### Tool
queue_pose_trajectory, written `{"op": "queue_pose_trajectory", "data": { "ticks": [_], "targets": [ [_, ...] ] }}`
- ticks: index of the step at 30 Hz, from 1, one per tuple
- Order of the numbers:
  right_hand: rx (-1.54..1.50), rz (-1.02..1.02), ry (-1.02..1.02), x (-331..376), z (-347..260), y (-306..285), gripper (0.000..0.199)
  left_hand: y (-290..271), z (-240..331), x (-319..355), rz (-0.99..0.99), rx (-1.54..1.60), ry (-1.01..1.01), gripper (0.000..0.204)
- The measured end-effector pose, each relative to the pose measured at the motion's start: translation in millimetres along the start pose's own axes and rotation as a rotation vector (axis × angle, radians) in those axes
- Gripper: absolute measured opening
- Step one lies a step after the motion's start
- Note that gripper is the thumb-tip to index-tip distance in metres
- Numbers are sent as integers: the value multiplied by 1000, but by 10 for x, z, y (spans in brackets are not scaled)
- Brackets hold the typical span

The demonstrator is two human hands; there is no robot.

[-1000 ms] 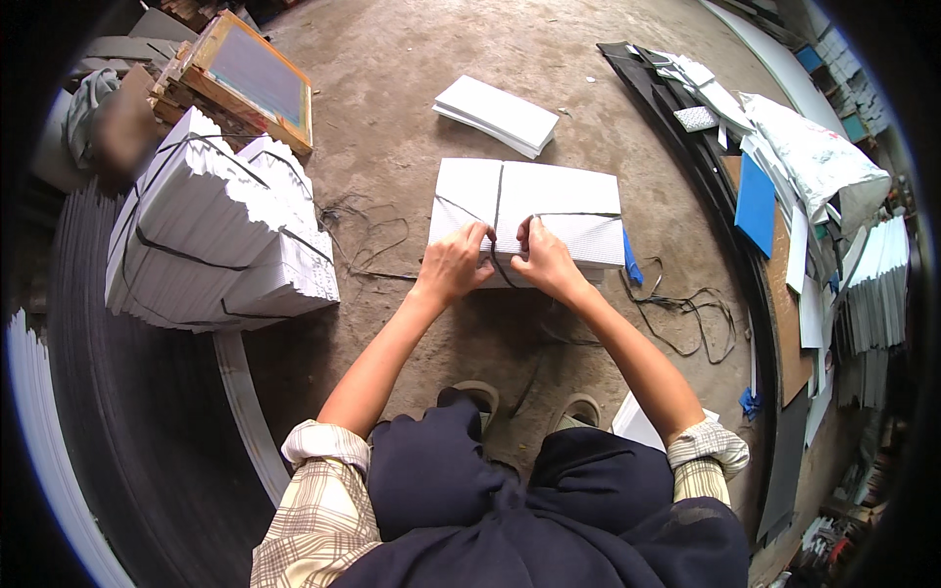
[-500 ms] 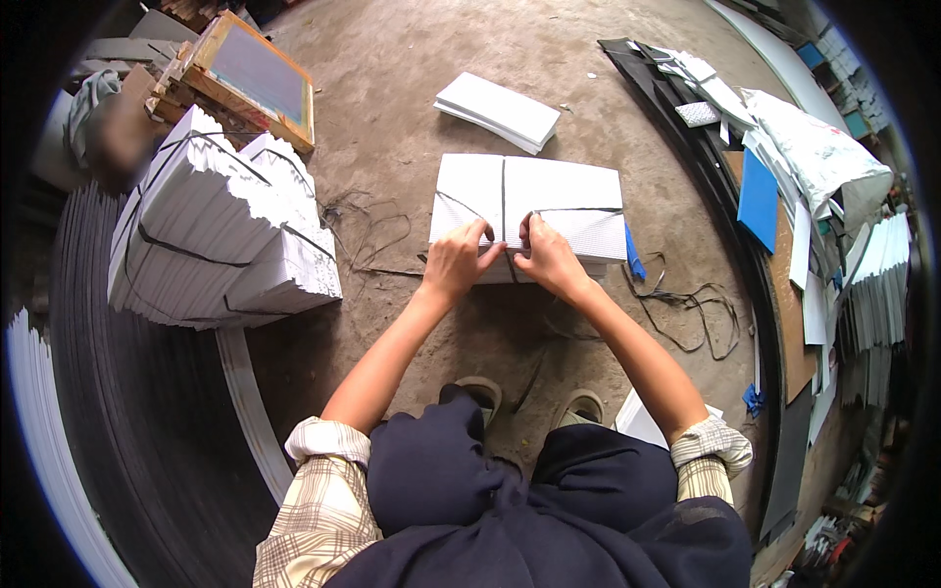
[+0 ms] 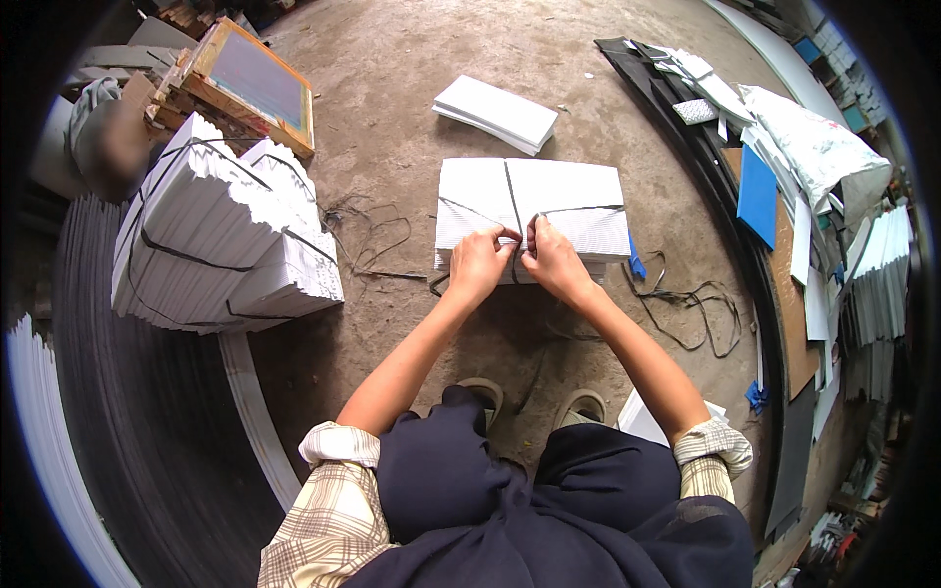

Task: The person gathers white rectangular paper sheets and stacks them on the floor. They then use a blue utility knife to cut a long black cord and wrap it around the stack to secure the bundle. The person ties the cord into a knot and trims the excess length.

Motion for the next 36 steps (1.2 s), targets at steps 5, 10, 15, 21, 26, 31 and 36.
{"op": "queue_pose_trajectory", "data": {
  "ticks": [5, 10, 15, 21, 26, 31, 36],
  "targets": [
    [61, -54, 92, 4, -33, -67, 33, -146, -3, -73, -185, 94, -17, 18],
    [214, -20, 252, -20, -288, -89, 50, -333, -36, 8, 179, -289, 234, 30],
    [177, -34, 253, -104, -95, -93, 42, -328, -150, 35, 113, -584, 203, 41],
    [4, -64, 299, -91, 188, -281, 35, -376, -177, -85, 128, -393, 237, 31],
    [229, 126, 295, -219, 71, -597, 33, -377, 115, -634, 237, -328, 44, 31],
    [606, 212, 282, -244, 389, -556, 48, -243, 238, -938, 189, -437, -106, 38],
    [606, 400, 405, -158, 731, -582, 48, -212, 268, -920, 202, -395, -150, 21]
  ]
}}
Point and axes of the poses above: each hand's wrist, its own x-axis away from the middle knuckle, its own y-axis out of the palm, z = x × y, the point moved 4 cm from there along -x, towards the middle knuckle, and after that the axes turned 11 degrees about -z, right-handed, at the moved point
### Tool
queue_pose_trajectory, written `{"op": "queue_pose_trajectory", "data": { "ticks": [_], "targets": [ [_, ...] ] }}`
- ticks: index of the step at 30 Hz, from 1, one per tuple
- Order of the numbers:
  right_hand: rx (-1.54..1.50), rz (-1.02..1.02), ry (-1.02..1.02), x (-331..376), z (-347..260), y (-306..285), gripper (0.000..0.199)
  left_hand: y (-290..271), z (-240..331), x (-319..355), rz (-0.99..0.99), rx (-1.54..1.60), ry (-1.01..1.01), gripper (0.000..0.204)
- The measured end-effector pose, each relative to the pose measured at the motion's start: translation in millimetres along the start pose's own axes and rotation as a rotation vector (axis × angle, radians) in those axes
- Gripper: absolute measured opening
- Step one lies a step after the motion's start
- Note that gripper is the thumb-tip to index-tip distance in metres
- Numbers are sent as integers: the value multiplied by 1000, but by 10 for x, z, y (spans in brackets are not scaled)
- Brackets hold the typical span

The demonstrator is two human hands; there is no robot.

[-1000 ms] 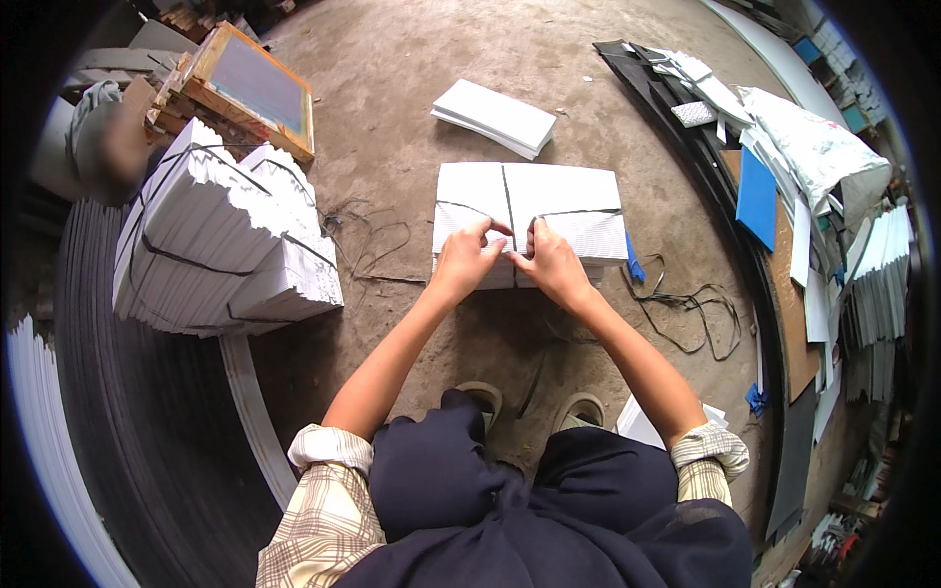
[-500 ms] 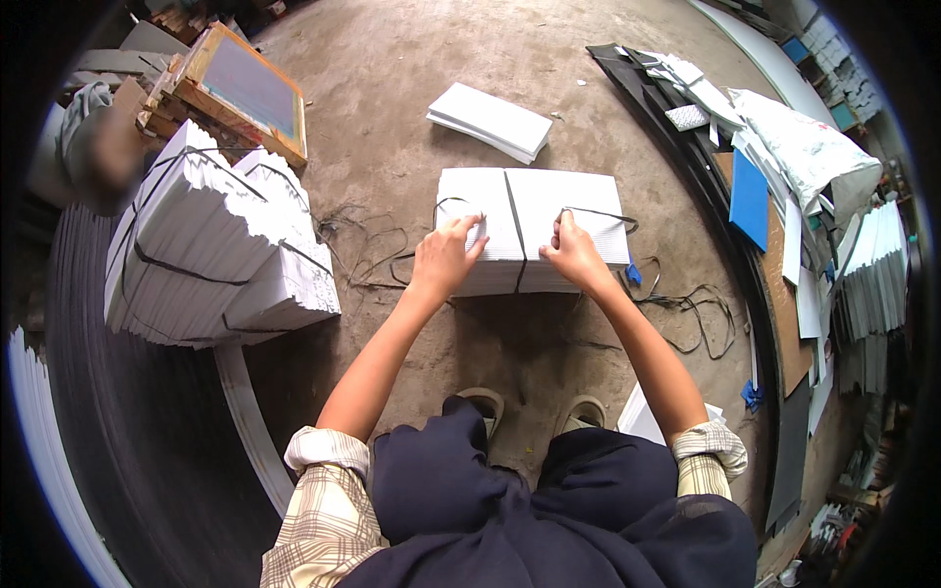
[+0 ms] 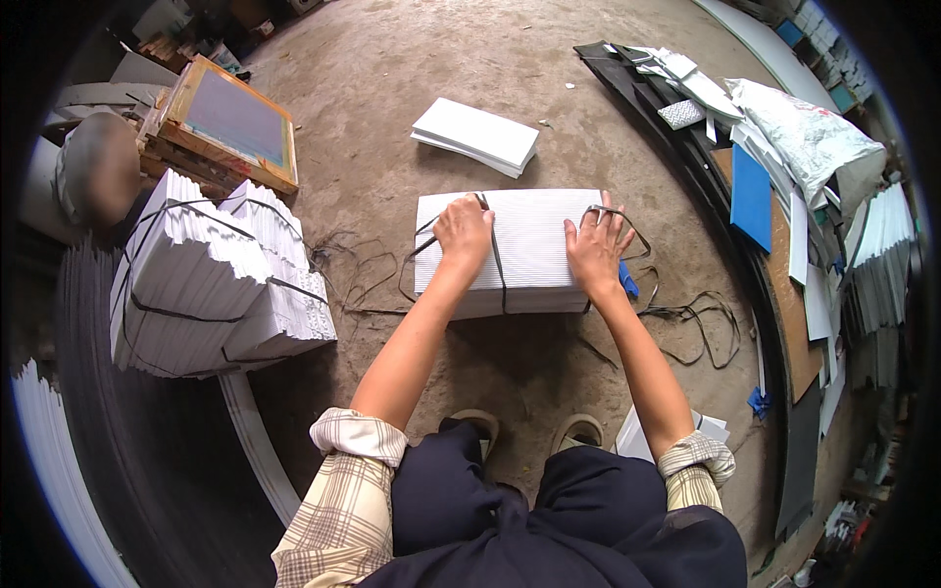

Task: The person gathers white rectangular paper sheets and stacks them on the floor. They then use a blue utility knife to cut a long black cord and wrap it around the stack to secure the bundle. The person ties the cord into a knot and trims the excess length.

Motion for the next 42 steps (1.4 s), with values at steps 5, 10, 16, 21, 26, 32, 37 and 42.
{"op": "queue_pose_trajectory", "data": {
  "ticks": [5, 10, 16, 21, 26, 32, 37, 42],
  "targets": [
    [-103, -65, -46, 10, 56, 57, 46, 47, 57, 12, 27, -100, -12, 20],
    [-61, -16, -80, 22, 72, 54, 44, 43, 108, -17, 21, -230, -37, 16],
    [-81, -69, -99, 30, 60, -1, 42, 56, 58, -77, 18, -219, -80, 14],
    [-61, -34, -122, 41, 103, 6, 40, 57, -4, -148, -90, 60, -86, 25],
    [-125, 55, -170, 82, 90, -48, 38, 109, -129, -233, -107, 152, -99, 27],
    [-128, 119, -203, 103, 115, -105, 40, 183, -131, -317, -155, 535, -120, 28],
    [-129, 48, -197, 71, 94, 1, 41, 309, 236, -386, 4, 543, 94, 32],
    [-118, -2, -171, 73, 100, 29, 39, 166, 353, -202, 11, 279, 110, 24]
  ]
}}
Point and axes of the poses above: each hand's wrist, its own x-axis away from the middle knuckle, its own y-axis out of the palm, z = x × y, the point moved 4 cm from there along -x, towards the middle knuckle, and after that the axes turned 11 degrees about -z, right-handed, at the moved point
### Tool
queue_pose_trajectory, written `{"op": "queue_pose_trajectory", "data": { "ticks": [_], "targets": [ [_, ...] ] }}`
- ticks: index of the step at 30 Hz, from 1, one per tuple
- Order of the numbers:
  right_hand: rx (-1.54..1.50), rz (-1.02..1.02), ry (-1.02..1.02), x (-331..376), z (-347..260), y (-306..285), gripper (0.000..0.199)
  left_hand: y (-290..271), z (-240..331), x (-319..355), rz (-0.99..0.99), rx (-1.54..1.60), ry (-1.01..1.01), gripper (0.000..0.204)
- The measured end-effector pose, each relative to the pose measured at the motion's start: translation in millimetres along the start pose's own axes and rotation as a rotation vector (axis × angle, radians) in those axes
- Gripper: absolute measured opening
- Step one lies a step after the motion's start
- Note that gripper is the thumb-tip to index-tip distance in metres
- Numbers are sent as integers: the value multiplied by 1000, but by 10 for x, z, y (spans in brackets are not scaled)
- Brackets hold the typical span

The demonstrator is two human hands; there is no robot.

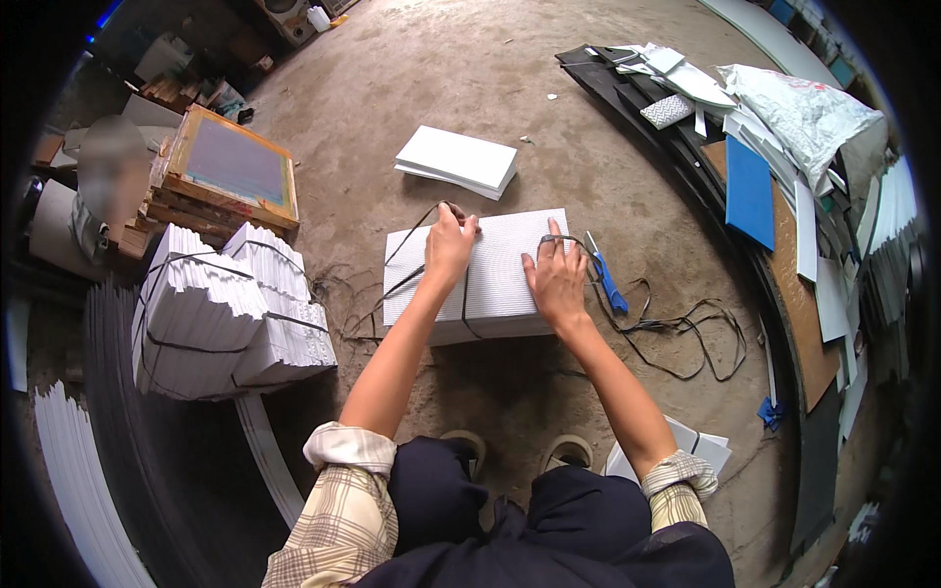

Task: The person gathers white rectangular paper sheets and stacks them on the floor. They then use a blue utility knife to cut a long black cord and wrap it around the stack to secure the bundle. The person ties the cord into a knot and trims the excess length.

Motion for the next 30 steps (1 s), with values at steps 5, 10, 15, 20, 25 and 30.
{"op": "queue_pose_trajectory", "data": {
  "ticks": [5, 10, 15, 20, 25, 30],
  "targets": [
    [35, 82, -13, 40, -173, -305, 26, -427, 212, 357, 71, -288, 9, 43],
    [-247, -60, -62, -112, -570, -686, 31, -674, 352, 645, 101, -300, 131, 41],
    [-280, -164, -156, -200, -799, -734, 33, -752, 365, 672, -40, -264, 234, 44],
    [-253, -260, -201, -168, -947, -710, 33, -661, 386, 653, -86, -172, 358, 43],
    [-366, -247, -192, -197, -941, -572, 31, -696, 196, 604, -66, -86, 301, 38],
    [-269, -253, -260, -234, -885, -514, 25, -577, 76, 681, -89, -95, 210, 28]
  ]
}}
Point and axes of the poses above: each hand's wrist, its own x-axis away from the middle knuckle, its own y-axis out of the palm, z = x × y, the point moved 4 cm from there along -x, towards the middle knuckle, and after that the axes turned 11 degrees about -z, right-handed, at the moved point
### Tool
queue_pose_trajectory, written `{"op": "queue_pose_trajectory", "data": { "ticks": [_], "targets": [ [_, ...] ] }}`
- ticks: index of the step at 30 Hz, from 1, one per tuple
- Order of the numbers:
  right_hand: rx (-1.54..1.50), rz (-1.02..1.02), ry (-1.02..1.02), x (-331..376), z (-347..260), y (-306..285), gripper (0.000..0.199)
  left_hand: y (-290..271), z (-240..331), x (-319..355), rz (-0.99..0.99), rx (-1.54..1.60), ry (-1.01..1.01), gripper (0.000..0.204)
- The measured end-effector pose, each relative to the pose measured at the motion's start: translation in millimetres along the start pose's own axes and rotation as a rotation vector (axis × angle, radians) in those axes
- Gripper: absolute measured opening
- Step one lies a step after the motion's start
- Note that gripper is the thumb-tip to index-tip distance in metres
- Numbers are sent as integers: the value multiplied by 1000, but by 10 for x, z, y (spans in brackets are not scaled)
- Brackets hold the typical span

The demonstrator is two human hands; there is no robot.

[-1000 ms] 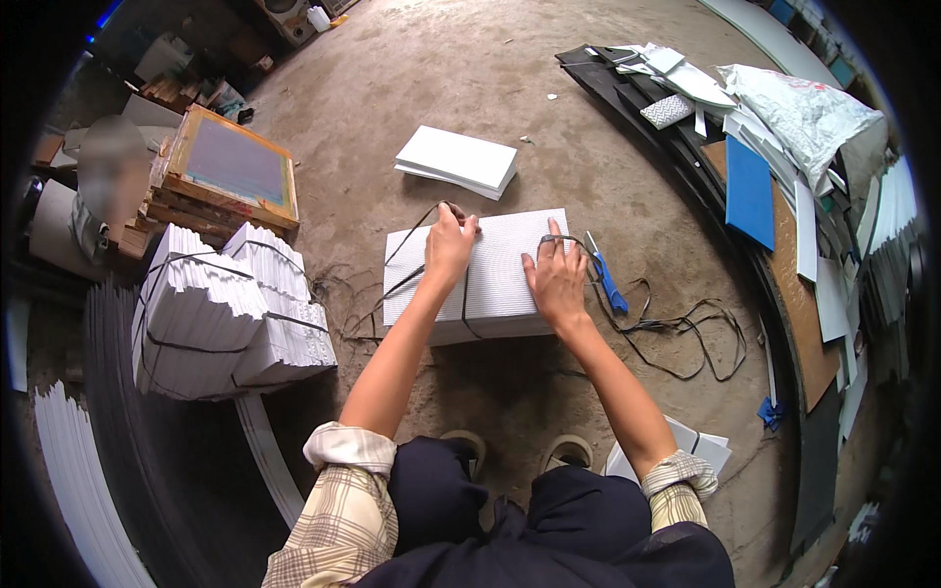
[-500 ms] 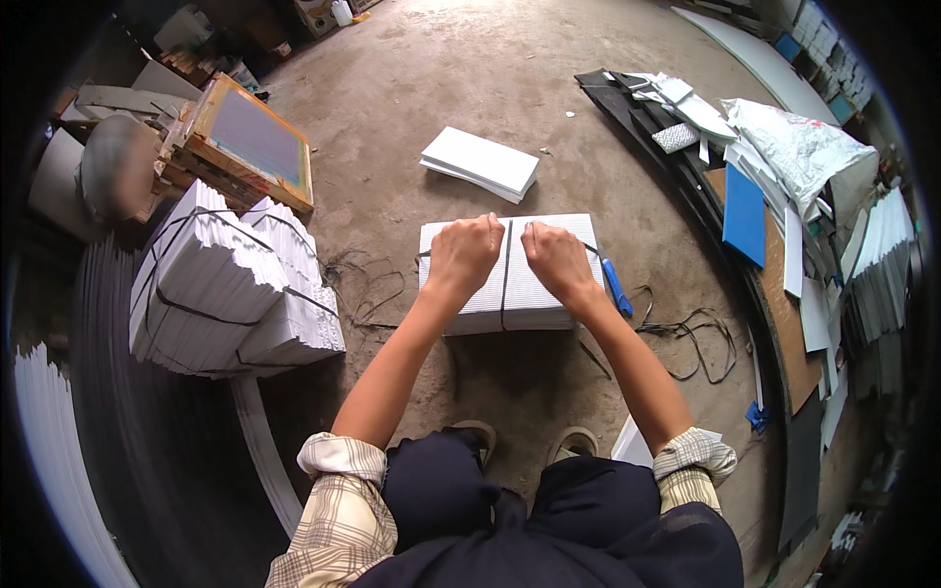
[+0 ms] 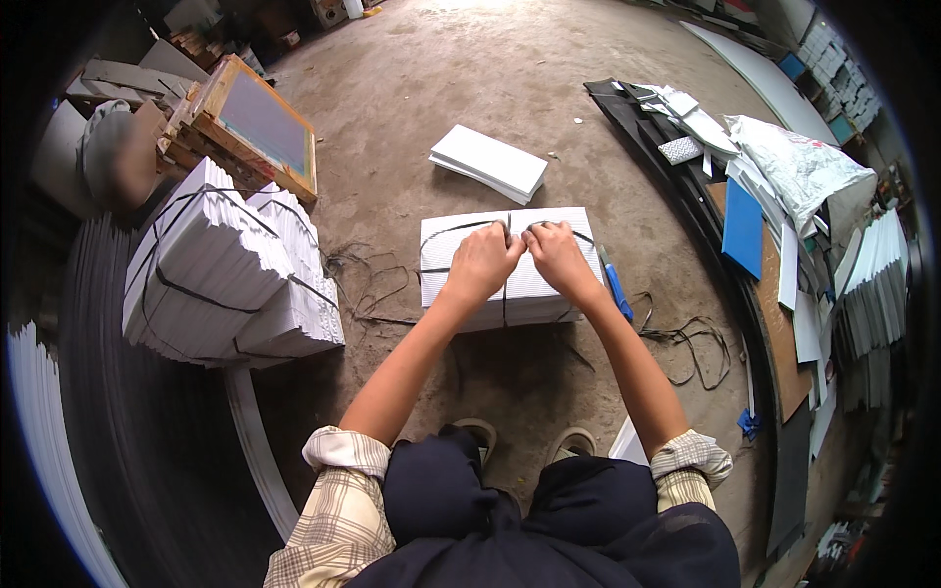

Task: The person gathers white rectangular paper sheets and stacks them on the floor. They then use a blue utility knife to cut a long black cord and wrap it around the stack to secure the bundle. The person ties the cord into a knot and trims the excess length.

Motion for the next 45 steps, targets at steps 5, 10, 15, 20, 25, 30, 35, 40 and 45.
{"op": "queue_pose_trajectory", "data": {
  "ticks": [5, 10, 15, 20, 25, 30, 35, 40, 45],
  "targets": [
    [-181, -101, 113, 32, 81, -123, 18, 332, -167, 99, -67, -238, -200, 30],
    [-446, -133, 204, -54, 259, 8, 15, 500, -243, 44, -63, -214, -222, 29],
    [-686, -5, 230, -66, 501, 229, 13, 518, -382, 37, -100, 50, -248, 26],
    [-852, 74, 341, -142, 532, 480, 9, 494, -527, 47, -61, 272, -198, 29],
    [-1036, 167, 416, -229, 473, 687, 24, 475, -502, 79, -51, 370, -146, 32],
    [-1486, 171, 518, -206, 215, 608, 43, 372, -553, 157, 388, 186, -122, 35],
    [-1415, 177, 464, -169, 308, 560, 42, 362, -628, -13, -159, 358, -207, 32],
    [-956, -279, 415, -88, 432, 275, 23, -40, -331, -118, -15, 636, -6, 23],
    [-363, 126, -22, -43, 110, -39, 20, -95, -86, -69, -82, 673, 47, 18]
  ]
}}
Point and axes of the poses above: each hand's wrist, its own x-axis away from the middle knuckle, its own y-axis out of the palm, z = x × y, the point moved 4 cm from there along -x, towards the middle knuckle, and after that the axes turned 11 degrees about -z, right-handed, at the moved point
